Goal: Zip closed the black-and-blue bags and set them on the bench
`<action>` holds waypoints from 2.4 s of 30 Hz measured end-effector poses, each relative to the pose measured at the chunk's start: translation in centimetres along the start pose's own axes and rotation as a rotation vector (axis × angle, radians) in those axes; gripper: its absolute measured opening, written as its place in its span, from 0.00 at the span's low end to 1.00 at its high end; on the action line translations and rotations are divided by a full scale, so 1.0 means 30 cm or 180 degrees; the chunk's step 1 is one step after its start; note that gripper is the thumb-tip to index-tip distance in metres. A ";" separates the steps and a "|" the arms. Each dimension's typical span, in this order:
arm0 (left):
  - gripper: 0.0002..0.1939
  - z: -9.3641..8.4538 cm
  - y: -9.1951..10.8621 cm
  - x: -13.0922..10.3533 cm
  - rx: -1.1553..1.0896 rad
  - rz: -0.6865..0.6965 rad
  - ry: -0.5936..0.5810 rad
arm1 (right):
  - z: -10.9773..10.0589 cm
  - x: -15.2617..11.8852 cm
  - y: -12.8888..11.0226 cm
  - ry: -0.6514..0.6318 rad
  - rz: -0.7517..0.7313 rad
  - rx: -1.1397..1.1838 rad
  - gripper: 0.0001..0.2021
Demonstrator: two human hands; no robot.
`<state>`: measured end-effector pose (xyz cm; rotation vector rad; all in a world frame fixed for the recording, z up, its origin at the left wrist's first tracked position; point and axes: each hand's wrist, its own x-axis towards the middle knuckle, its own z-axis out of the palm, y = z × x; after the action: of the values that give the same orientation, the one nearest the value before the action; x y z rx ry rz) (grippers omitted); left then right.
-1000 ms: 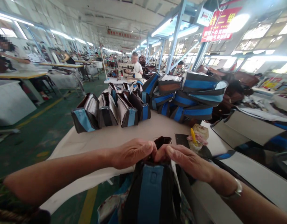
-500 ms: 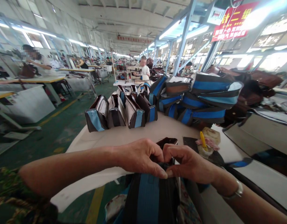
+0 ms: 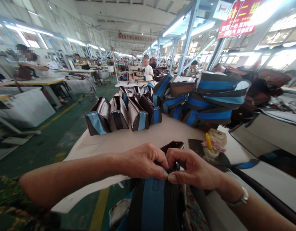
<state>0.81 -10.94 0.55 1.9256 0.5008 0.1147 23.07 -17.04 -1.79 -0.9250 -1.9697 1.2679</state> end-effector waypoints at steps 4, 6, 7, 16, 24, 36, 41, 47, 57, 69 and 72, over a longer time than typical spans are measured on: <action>0.09 0.003 -0.004 0.000 0.0098 -0.0067 0.0078 | 0.007 0.004 0.004 0.0031 0.0007 0.0153 0.07; 0.09 0.003 -0.006 0.001 0.0094 -0.0107 0.0085 | 0.008 0.002 0.009 0.0083 0.0028 0.0179 0.05; 0.09 0.004 -0.006 0.002 0.0090 -0.0120 0.0082 | 0.009 0.001 0.012 0.0093 0.0036 0.0186 0.04; 0.11 0.025 -0.009 0.004 0.0194 -0.0191 0.0254 | 0.013 -0.002 0.029 0.0091 -0.0043 0.0287 0.05; 0.08 0.030 -0.013 0.011 0.0309 -0.0191 0.0182 | 0.002 -0.006 0.064 -0.0096 -0.0054 0.0715 0.10; 0.07 0.026 -0.007 0.027 0.0285 -0.0237 0.0129 | 0.017 -0.004 0.051 0.0104 0.0254 0.0618 0.09; 0.07 0.026 -0.009 0.031 0.0191 -0.0293 0.0139 | 0.022 -0.004 0.058 0.0199 0.0284 0.0621 0.07; 0.07 0.038 -0.009 0.043 0.0263 -0.0512 0.0348 | 0.028 0.001 0.055 0.0320 0.0346 0.0501 0.05; 0.07 0.029 -0.030 0.050 0.0352 -0.0342 0.0221 | 0.028 -0.001 0.051 0.0341 0.0358 0.0575 0.05; 0.05 0.039 -0.025 0.059 0.0376 -0.0520 0.0348 | 0.033 0.013 0.066 0.0330 0.0396 0.0629 0.05; 0.07 0.032 -0.037 0.053 0.0470 -0.0370 0.0292 | 0.031 0.012 0.070 0.0282 0.0439 0.0674 0.06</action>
<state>2.24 -10.78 -1.09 2.0363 0.6978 0.0933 22.60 -16.61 -4.03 -1.0054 -1.6903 1.4548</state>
